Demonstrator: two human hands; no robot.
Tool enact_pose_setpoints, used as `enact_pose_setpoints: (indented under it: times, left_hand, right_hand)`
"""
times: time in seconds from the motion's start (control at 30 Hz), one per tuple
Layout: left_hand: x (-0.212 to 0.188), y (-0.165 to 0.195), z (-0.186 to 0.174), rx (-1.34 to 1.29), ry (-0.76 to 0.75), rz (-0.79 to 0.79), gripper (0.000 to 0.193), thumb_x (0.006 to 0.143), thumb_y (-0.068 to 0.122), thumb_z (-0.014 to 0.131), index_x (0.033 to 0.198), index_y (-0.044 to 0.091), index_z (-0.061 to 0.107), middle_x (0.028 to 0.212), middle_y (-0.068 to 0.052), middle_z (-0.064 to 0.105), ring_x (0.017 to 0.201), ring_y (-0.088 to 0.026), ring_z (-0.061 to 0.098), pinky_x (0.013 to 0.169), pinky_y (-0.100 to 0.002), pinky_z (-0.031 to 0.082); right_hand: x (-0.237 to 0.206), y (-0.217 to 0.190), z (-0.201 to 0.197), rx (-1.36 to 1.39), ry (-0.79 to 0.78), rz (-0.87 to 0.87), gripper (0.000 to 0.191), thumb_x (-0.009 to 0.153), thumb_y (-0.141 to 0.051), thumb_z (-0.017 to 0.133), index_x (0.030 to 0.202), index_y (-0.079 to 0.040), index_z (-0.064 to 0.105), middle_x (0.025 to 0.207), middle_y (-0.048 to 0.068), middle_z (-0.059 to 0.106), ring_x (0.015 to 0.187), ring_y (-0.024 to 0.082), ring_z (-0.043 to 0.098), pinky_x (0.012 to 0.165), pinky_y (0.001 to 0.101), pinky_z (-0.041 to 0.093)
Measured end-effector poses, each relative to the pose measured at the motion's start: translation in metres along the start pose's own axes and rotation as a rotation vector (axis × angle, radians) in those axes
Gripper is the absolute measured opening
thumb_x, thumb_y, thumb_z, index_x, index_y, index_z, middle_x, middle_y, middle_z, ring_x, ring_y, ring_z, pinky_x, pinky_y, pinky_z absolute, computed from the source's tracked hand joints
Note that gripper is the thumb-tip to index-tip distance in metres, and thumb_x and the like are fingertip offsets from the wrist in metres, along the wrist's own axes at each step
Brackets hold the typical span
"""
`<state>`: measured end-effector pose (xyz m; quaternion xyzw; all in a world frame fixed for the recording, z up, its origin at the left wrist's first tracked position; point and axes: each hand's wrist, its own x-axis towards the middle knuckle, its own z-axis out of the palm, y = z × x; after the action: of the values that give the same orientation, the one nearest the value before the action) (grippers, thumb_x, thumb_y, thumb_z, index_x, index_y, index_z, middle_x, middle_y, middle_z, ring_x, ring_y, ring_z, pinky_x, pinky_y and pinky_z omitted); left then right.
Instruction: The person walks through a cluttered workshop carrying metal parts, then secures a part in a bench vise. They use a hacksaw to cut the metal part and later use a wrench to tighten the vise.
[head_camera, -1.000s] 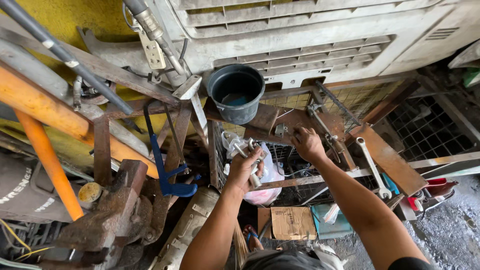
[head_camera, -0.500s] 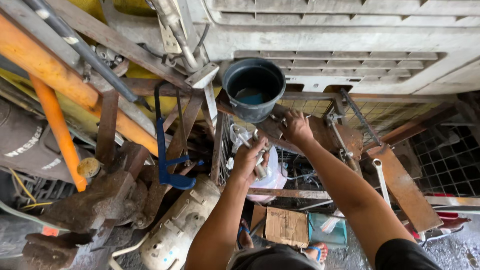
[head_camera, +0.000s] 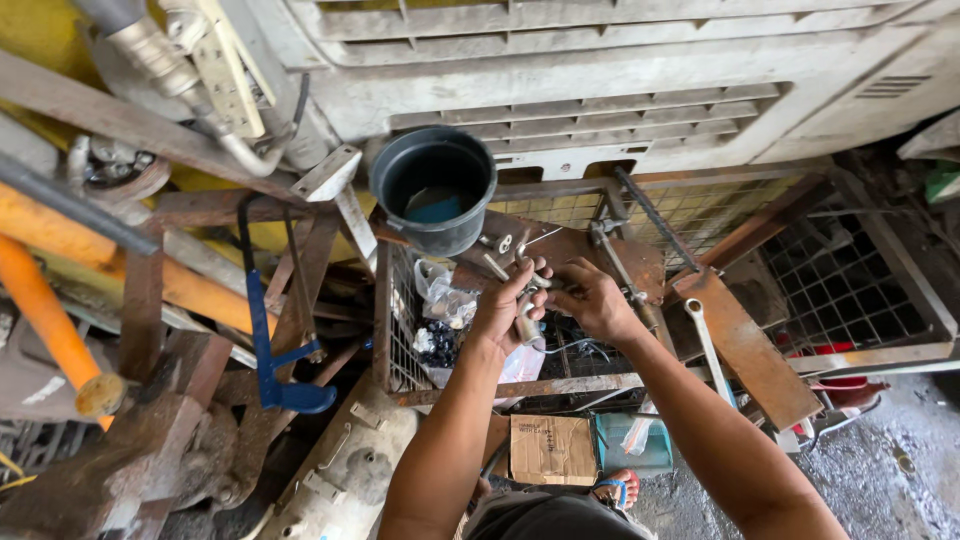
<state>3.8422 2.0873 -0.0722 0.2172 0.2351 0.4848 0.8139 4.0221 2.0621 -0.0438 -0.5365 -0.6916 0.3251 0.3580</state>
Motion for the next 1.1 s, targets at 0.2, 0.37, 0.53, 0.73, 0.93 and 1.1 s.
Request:
enact_pose_setpoints:
  times: [0.2, 0.37, 0.53, 0.73, 0.93, 1.1]
  left_hand:
    - [0.021, -0.015, -0.006, 0.072, 0.407, -0.082, 0.029, 0.097, 0.031, 0.071, 0.107, 0.005, 0.062, 0.095, -0.01, 0.064, 0.065, -0.013, 0.06, 0.049, -0.026, 0.049]
    - [0.009, -0.013, -0.033, 0.011, 0.37, -0.163, 0.026, 0.099, 0.026, 0.066, 0.11, 0.003, 0.068, 0.092, -0.008, 0.064, 0.063, -0.011, 0.058, 0.047, -0.023, 0.046]
    - [-0.006, 0.005, -0.041, 0.055, 0.373, -0.137, 0.028, 0.098, 0.026, 0.064, 0.114, 0.004, 0.07, 0.096, -0.008, 0.069, 0.064, -0.011, 0.058, 0.049, -0.023, 0.047]
    - [-0.023, 0.03, -0.048, 0.077, 0.382, -0.104, 0.029, 0.097, 0.027, 0.064, 0.113, 0.004, 0.071, 0.097, -0.009, 0.069, 0.065, -0.011, 0.058, 0.048, -0.022, 0.046]
    - [-0.022, 0.036, -0.042, 0.061, 0.379, -0.111, 0.029, 0.098, 0.028, 0.063, 0.113, 0.004, 0.07, 0.097, -0.01, 0.069, 0.065, -0.012, 0.057, 0.047, -0.022, 0.046]
    - [-0.017, 0.033, -0.033, 0.038, 0.374, -0.128, 0.03, 0.1, 0.03, 0.061, 0.113, 0.003, 0.068, 0.098, -0.011, 0.067, 0.066, -0.012, 0.058, 0.049, -0.023, 0.048]
  right_hand:
    - [0.012, 0.036, -0.009, -0.116, 0.299, 0.192, 0.036, 0.093, -0.02, 0.073, 0.125, -0.004, 0.069, 0.115, 0.01, 0.069, 0.095, 0.022, 0.073, 0.081, 0.0343, 0.061]
    - [0.052, 0.072, 0.006, -0.325, 0.298, 0.136, 0.035, 0.087, -0.02, 0.078, 0.12, -0.009, 0.073, 0.116, 0.016, 0.065, 0.097, 0.03, 0.07, 0.084, 0.0396, 0.058]
    - [0.114, 0.091, 0.042, -0.438, 0.241, 0.153, 0.034, 0.09, -0.025, 0.078, 0.121, -0.012, 0.074, 0.115, 0.016, 0.065, 0.1, 0.032, 0.069, 0.089, 0.0415, 0.057]
    - [0.156, 0.093, 0.072, -0.596, -0.141, 0.388, 0.047, 0.1, -0.047, 0.062, 0.138, -0.019, 0.061, 0.124, 0.022, 0.059, 0.1, 0.034, 0.071, 0.089, 0.0441, 0.059]
    - [0.15, 0.1, 0.066, -0.41, 0.007, 0.336, 0.059, 0.098, -0.049, 0.062, 0.14, -0.008, 0.056, 0.126, 0.025, 0.058, 0.108, 0.035, 0.069, 0.094, 0.0449, 0.055]
    - [0.143, 0.08, 0.053, -0.355, 0.104, 0.37, 0.057, 0.103, -0.05, 0.052, 0.125, 0.002, 0.058, 0.117, 0.025, 0.06, 0.09, 0.032, 0.069, 0.076, 0.0447, 0.059]
